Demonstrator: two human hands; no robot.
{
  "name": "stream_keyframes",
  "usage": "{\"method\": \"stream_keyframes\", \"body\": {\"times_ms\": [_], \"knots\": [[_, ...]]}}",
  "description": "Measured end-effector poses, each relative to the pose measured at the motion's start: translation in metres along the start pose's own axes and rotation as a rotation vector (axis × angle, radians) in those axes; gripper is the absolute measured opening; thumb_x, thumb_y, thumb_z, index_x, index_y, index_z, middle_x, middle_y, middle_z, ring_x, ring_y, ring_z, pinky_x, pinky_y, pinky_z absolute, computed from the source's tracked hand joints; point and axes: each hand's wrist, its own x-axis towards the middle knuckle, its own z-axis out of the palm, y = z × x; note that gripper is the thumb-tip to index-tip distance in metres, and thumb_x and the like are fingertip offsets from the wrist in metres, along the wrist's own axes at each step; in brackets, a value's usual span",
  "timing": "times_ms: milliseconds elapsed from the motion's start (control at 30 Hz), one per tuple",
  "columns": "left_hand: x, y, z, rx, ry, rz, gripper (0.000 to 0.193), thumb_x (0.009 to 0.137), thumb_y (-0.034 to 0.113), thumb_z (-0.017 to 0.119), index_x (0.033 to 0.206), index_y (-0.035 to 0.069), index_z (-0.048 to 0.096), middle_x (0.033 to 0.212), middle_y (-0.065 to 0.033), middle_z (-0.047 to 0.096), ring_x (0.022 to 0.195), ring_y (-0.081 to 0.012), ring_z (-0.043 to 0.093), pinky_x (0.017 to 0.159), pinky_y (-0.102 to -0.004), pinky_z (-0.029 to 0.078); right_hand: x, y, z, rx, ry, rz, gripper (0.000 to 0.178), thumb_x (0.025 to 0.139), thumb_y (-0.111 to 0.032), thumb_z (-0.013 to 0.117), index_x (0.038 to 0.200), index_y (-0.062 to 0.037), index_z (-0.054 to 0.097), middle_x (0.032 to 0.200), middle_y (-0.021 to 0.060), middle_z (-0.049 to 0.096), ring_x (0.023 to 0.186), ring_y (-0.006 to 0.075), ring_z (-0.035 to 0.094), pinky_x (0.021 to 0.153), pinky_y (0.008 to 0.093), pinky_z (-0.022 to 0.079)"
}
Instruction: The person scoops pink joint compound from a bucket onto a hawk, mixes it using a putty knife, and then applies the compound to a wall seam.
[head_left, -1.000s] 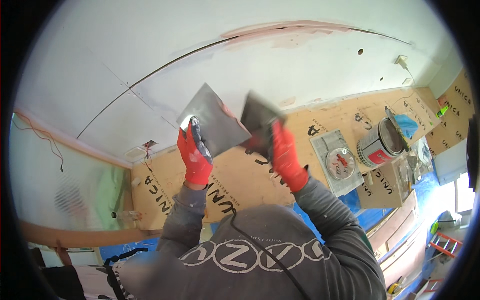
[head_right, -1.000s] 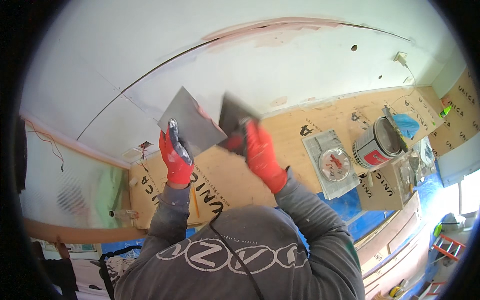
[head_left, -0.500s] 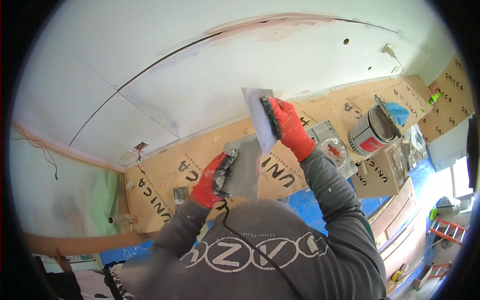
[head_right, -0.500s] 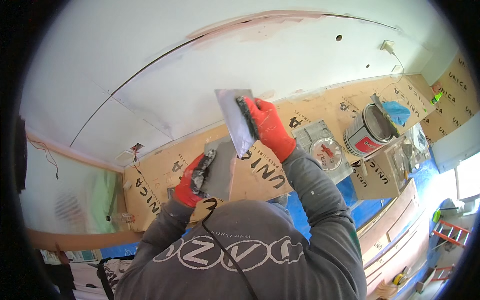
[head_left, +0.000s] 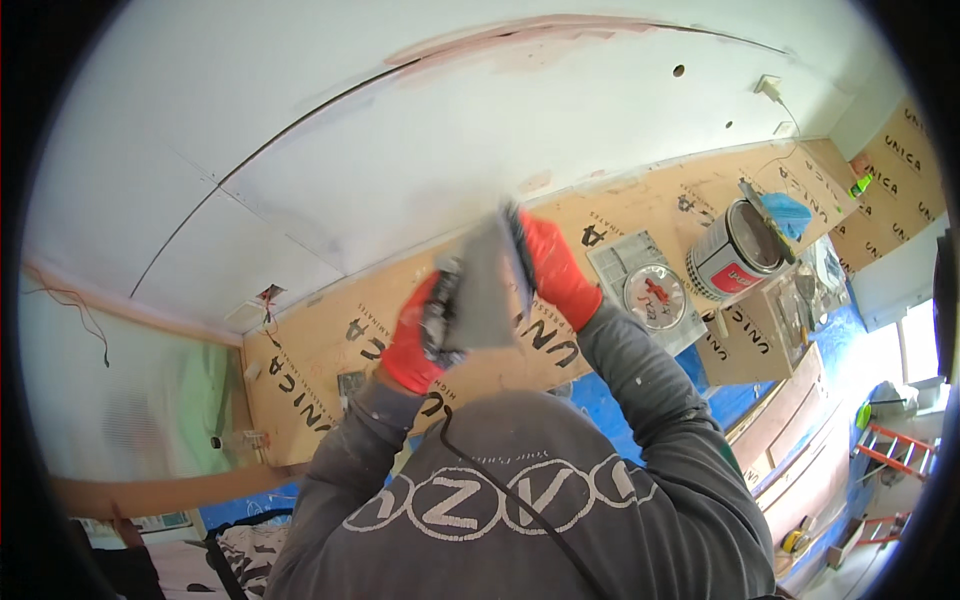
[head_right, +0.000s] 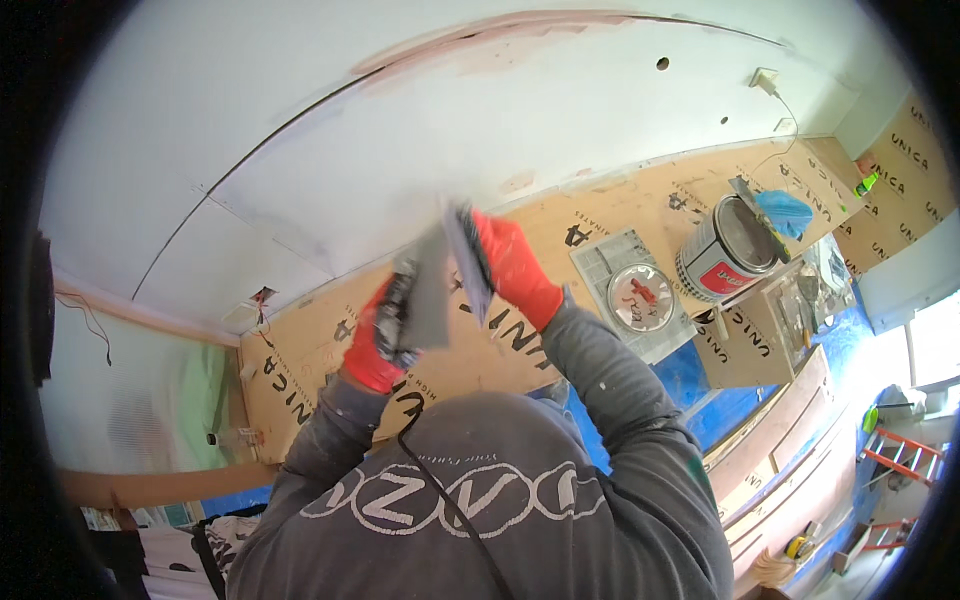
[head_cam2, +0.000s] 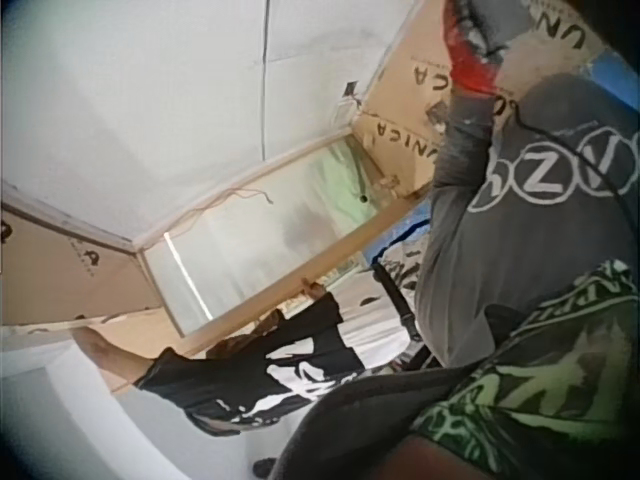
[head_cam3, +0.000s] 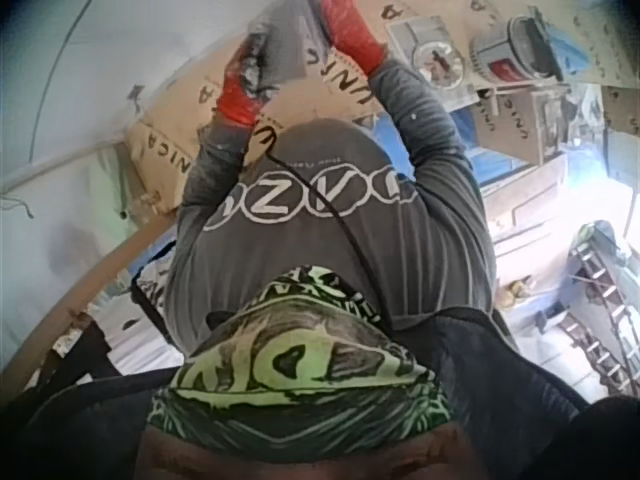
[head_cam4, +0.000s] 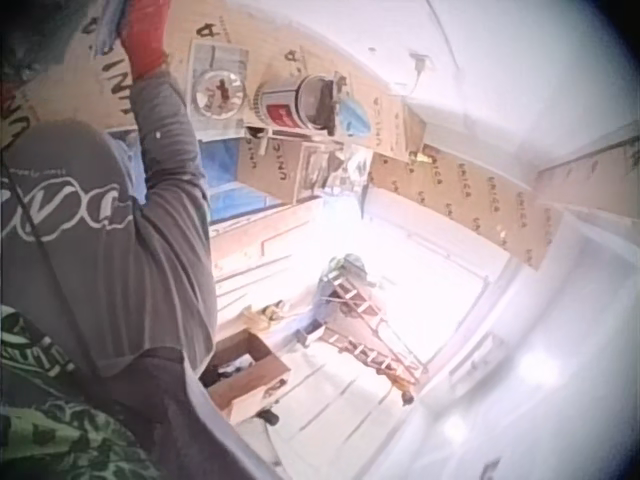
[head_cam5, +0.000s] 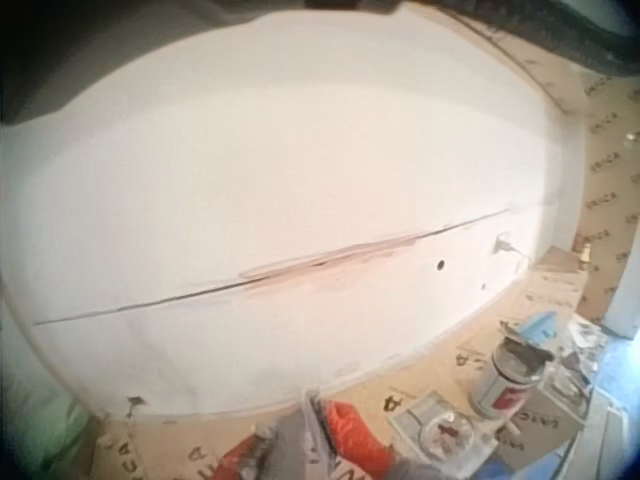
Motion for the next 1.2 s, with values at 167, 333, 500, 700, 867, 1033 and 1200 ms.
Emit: {"method": "stream_keyframes", "body": {"times_ms": [167, 333, 500, 700, 867, 1033, 1200], "knots": [[0.027, 0.035, -0.001, -0.188, 0.255, 0.374, 0.048, 0.093, 0.032, 0.068, 0.129, 0.004, 0.052, 0.113, -0.0131, 0.064, 0.095, -0.0224, 0.064, 0.076, -0.0366, 0.052, -0.046, 0.019, -0.007, 0.333, 0.221, 0.409, 0.032, 0.096, -0.019, 0.061, 0.122, -0.0003, 0.062, 0.107, 0.0166, 0.066, 0.09, 0.0188, 0.066, 0.083, 0.034, 0.052], [0.033, 0.004, -0.005, 1.203, 0.642, 1.003, 0.075, 0.083, 0.006, 0.068, 0.144, -0.011, 0.028, 0.124, -0.0301, 0.053, 0.111, -0.0469, 0.052, 0.099, -0.0519, 0.04, -0.051, -0.05, 0.015, 0.502, 0.397, 0.071, 0.027, 0.094, -0.013, 0.066, 0.115, 0.0015, 0.061, 0.106, 0.0098, 0.067, 0.093, 0.0159, 0.065, 0.083, 0.0294, 0.052], [0.019, 0.003, 0.028, 1.629, 0.673, 1.185, 0.07, 0.083, 0.0, 0.059, 0.143, -0.017, 0.026, 0.135, -0.0361, 0.044, 0.121, -0.0543, 0.044, 0.105, -0.0555, 0.036, -0.04, -0.077, 0.034, 0.753, 0.478, 0.192, 0.025, 0.093, -0.011, 0.067, 0.114, 0.0009, 0.06, 0.102, 0.006, 0.066, 0.091, 0.0121, 0.063, 0.078, 0.0269, 0.051], [0.013, -0.001, 0.02, 1.861, 0.717, 1.135, 0.071, 0.085, 0.003, 0.061, 0.144, -0.016, 0.027, 0.137, -0.0353, 0.045, 0.122, -0.0534, 0.047, 0.106, -0.056, 0.037, -0.041, -0.053, 0.038, 0.835, 0.554, 0.2, 0.027, 0.094, -0.013, 0.066, 0.117, -0.0021, 0.058, 0.1, 0.0042, 0.065, 0.085, 0.0124, 0.062, 0.073, 0.0275, 0.051], [0.015, -0.011, 0.028, 1.802, 0.723, 1.134, 0.063, 0.086, 0.001, 0.055, 0.141, -0.017, 0.032, 0.135, -0.0349, 0.046, 0.119, -0.0525, 0.049, 0.104, -0.0551, 0.04, -0.042, -0.06, 0.039, 0.837, 0.53, 0.217, 0.026, 0.097, -0.014, 0.062, 0.12, -0.0042, 0.057, 0.103, 0.0038, 0.065, 0.087, 0.012, 0.063, 0.073, 0.0292, 0.053], [0.01, -0.018, 0.026, 1.332, 0.378, 0.968, 0.045, 0.096, 0.002, 0.047, 0.138, -0.012, 0.041, 0.115, -0.0211, 0.056, 0.101, -0.0311, 0.054, 0.091, -0.0386, 0.045, -0.035, -0.064, 0.045, 0.702, 0.614, 0.141, 0.031, 0.092, -0.018, 0.069, 0.116, -0.0026, 0.058, 0.095, 0.0033, 0.064, 0.072, 0.0088, 0.059, 0.053, 0.0254, 0.048], [-0.004, 0.002, 0.029, 0.927, 0.131, 0.808, 0.041, 0.101, 0.007, 0.047, 0.139, -0.007, 0.045, 0.095, -0.0086, 0.065, 0.083, -0.0187, 0.06, 0.076, -0.0296, 0.049, -0.038, -0.069, 0.042, 0.379, 0.545, 0.11, 0.03, 0.094, -0.011, 0.061, 0.121, 0.0023, 0.058, 0.114, 0.0097, 0.063, 0.096, 0.0173, 0.061, 0.083, 0.0329, 0.049]]}}
